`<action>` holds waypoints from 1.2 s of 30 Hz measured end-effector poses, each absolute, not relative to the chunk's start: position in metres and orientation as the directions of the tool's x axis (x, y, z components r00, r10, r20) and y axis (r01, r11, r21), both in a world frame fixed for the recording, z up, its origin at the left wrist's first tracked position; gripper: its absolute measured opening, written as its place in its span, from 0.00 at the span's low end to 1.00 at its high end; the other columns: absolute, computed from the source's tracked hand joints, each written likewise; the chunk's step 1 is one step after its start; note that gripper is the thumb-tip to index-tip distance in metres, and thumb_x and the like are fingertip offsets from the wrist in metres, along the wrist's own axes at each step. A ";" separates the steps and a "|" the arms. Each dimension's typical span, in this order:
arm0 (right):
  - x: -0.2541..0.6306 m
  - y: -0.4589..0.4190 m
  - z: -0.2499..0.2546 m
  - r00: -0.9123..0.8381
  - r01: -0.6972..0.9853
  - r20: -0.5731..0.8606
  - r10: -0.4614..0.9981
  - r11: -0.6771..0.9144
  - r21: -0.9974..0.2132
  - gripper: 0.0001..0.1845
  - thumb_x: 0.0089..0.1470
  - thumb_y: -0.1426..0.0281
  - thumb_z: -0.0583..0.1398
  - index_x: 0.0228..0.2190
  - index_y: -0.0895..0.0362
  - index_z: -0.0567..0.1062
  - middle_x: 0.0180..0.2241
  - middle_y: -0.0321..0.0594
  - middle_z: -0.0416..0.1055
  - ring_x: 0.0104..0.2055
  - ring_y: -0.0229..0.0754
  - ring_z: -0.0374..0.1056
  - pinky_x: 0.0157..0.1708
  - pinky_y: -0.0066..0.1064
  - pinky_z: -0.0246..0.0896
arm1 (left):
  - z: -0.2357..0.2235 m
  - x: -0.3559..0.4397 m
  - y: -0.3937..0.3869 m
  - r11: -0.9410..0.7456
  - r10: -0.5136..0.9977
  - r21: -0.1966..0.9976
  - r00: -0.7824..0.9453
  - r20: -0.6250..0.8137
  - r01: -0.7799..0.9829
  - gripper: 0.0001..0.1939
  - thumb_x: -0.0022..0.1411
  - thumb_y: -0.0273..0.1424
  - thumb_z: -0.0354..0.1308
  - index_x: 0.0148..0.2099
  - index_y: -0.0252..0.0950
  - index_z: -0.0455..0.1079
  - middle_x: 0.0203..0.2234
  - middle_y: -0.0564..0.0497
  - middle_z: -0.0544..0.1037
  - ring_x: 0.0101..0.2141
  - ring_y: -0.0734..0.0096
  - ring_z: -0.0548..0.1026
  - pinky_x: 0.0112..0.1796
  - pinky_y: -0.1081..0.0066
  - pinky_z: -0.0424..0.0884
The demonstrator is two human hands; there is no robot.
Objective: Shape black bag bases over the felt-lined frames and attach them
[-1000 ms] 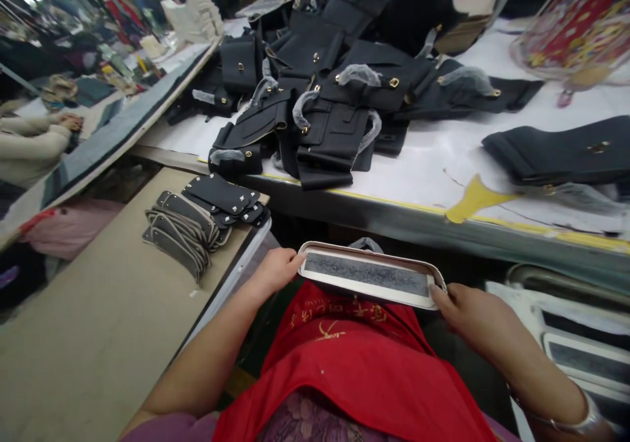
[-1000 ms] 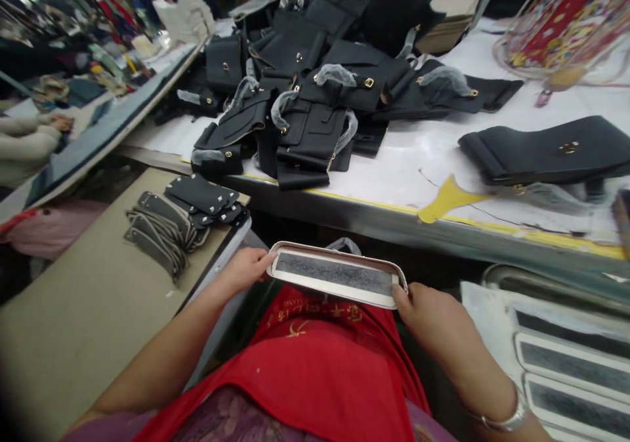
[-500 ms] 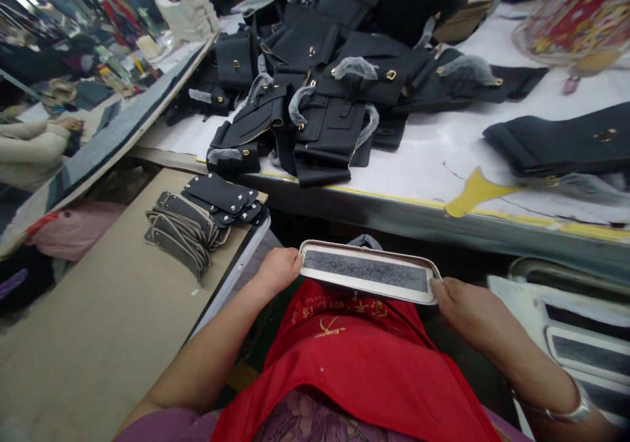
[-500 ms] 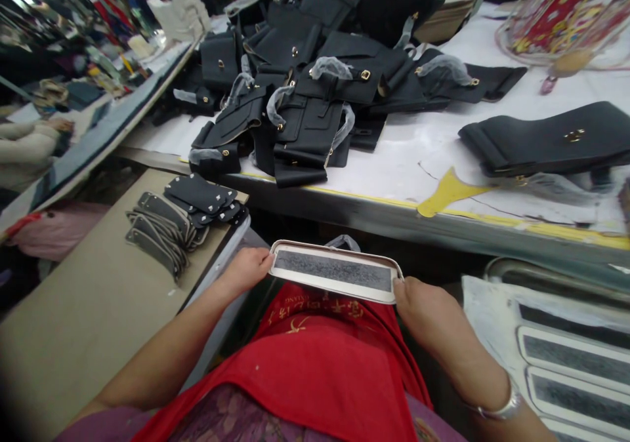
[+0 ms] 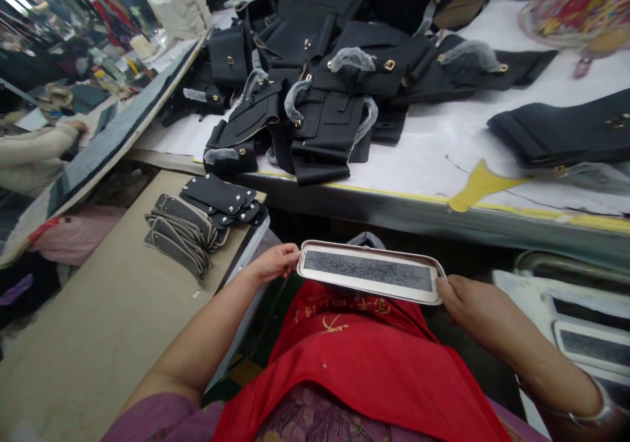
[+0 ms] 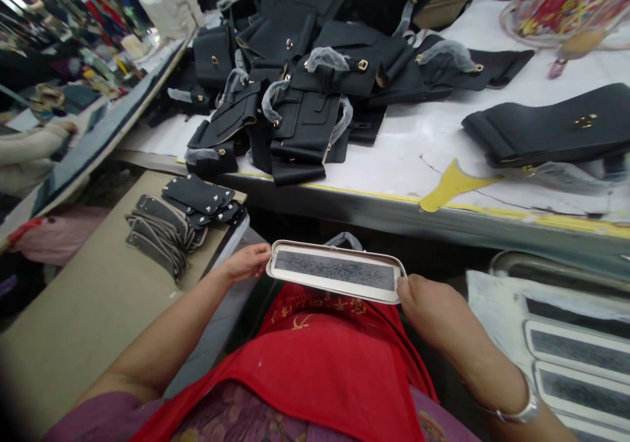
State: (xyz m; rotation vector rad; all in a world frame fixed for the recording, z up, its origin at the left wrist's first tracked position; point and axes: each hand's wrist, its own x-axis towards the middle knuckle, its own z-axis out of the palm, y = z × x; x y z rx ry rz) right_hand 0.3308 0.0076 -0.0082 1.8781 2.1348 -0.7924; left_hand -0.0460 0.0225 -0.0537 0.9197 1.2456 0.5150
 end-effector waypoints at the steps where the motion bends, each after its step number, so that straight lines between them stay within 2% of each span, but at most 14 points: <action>1: 0.331 0.007 -0.009 -0.171 0.964 -0.488 0.856 0.043 -0.262 0.21 0.62 0.66 0.43 0.23 0.57 0.68 0.25 0.48 0.73 0.22 0.41 0.69 0.23 0.29 0.53 | -0.055 -0.045 0.024 0.552 0.761 0.814 0.290 -0.581 0.182 0.23 0.49 0.49 0.61 0.28 0.35 0.59 0.15 0.59 0.65 0.14 0.83 0.61 0.15 0.81 0.55; 5: 0.332 0.004 -0.013 -0.156 0.974 -0.510 0.846 0.044 -0.224 0.21 0.62 0.66 0.43 0.24 0.57 0.68 0.23 0.47 0.73 0.22 0.42 0.68 0.24 0.30 0.53 | -0.048 -0.044 0.031 0.519 0.704 0.768 0.321 -0.633 0.376 0.22 0.49 0.48 0.61 0.28 0.35 0.60 0.16 0.59 0.65 0.14 0.82 0.62 0.15 0.80 0.59; 9: 0.326 0.000 -0.004 -0.127 0.980 -0.504 0.854 0.029 -0.199 0.23 0.61 0.65 0.43 0.25 0.59 0.71 0.24 0.46 0.73 0.24 0.41 0.69 0.24 0.29 0.52 | -0.036 -0.038 0.029 0.469 0.712 0.743 0.294 -0.637 0.477 0.23 0.48 0.51 0.59 0.27 0.36 0.59 0.15 0.60 0.62 0.15 0.80 0.62 0.16 0.79 0.61; 14: 0.324 -0.005 0.007 -0.058 0.992 -0.442 0.895 0.001 -0.129 0.24 0.60 0.62 0.44 0.25 0.60 0.74 0.27 0.48 0.75 0.29 0.43 0.71 0.27 0.29 0.53 | -0.033 -0.032 0.025 0.322 0.771 0.697 0.250 -0.585 0.641 0.25 0.50 0.54 0.54 0.25 0.36 0.58 0.15 0.59 0.59 0.16 0.78 0.60 0.15 0.78 0.59; 18: 0.324 -0.010 0.003 -0.042 0.998 -0.391 0.920 0.024 -0.049 0.24 0.61 0.65 0.43 0.29 0.61 0.74 0.30 0.50 0.75 0.32 0.45 0.72 0.29 0.30 0.55 | -0.035 -0.031 0.030 0.284 0.748 0.653 0.264 -0.609 0.702 0.26 0.49 0.56 0.52 0.24 0.37 0.58 0.13 0.60 0.58 0.16 0.77 0.59 0.16 0.77 0.57; 22: 0.317 -0.010 0.002 -0.064 0.998 -0.369 0.927 0.059 -0.026 0.23 0.61 0.67 0.43 0.30 0.62 0.74 0.30 0.50 0.75 0.32 0.47 0.72 0.29 0.30 0.58 | -0.027 -0.029 0.036 0.230 0.772 0.591 0.225 -0.594 0.773 0.27 0.46 0.58 0.50 0.23 0.37 0.59 0.13 0.58 0.60 0.16 0.75 0.60 0.16 0.76 0.53; 26: 0.314 -0.003 0.001 -0.053 0.999 -0.352 0.934 0.053 -0.011 0.23 0.61 0.67 0.42 0.31 0.62 0.74 0.30 0.52 0.75 0.32 0.48 0.72 0.30 0.32 0.60 | -0.022 -0.029 0.040 0.224 0.783 0.581 0.211 -0.585 0.783 0.28 0.45 0.59 0.50 0.23 0.37 0.59 0.13 0.57 0.59 0.16 0.75 0.60 0.16 0.76 0.53; 31: 0.320 0.003 0.000 -0.144 0.989 -0.389 0.910 0.135 -0.051 0.22 0.61 0.67 0.43 0.30 0.61 0.73 0.31 0.50 0.75 0.33 0.49 0.72 0.32 0.33 0.61 | -0.024 -0.031 0.040 0.347 0.718 0.621 0.227 -0.658 0.703 0.28 0.44 0.59 0.52 0.25 0.37 0.59 0.13 0.59 0.59 0.16 0.75 0.60 0.17 0.76 0.57; 36: 0.313 0.002 -0.001 -0.074 0.995 -0.376 0.924 0.092 0.030 0.18 0.59 0.70 0.45 0.34 0.62 0.73 0.30 0.52 0.74 0.32 0.53 0.73 0.30 0.37 0.63 | -0.030 -0.035 0.040 0.413 0.692 0.646 0.239 -0.681 0.642 0.28 0.44 0.59 0.55 0.26 0.37 0.59 0.14 0.59 0.59 0.17 0.76 0.60 0.16 0.77 0.58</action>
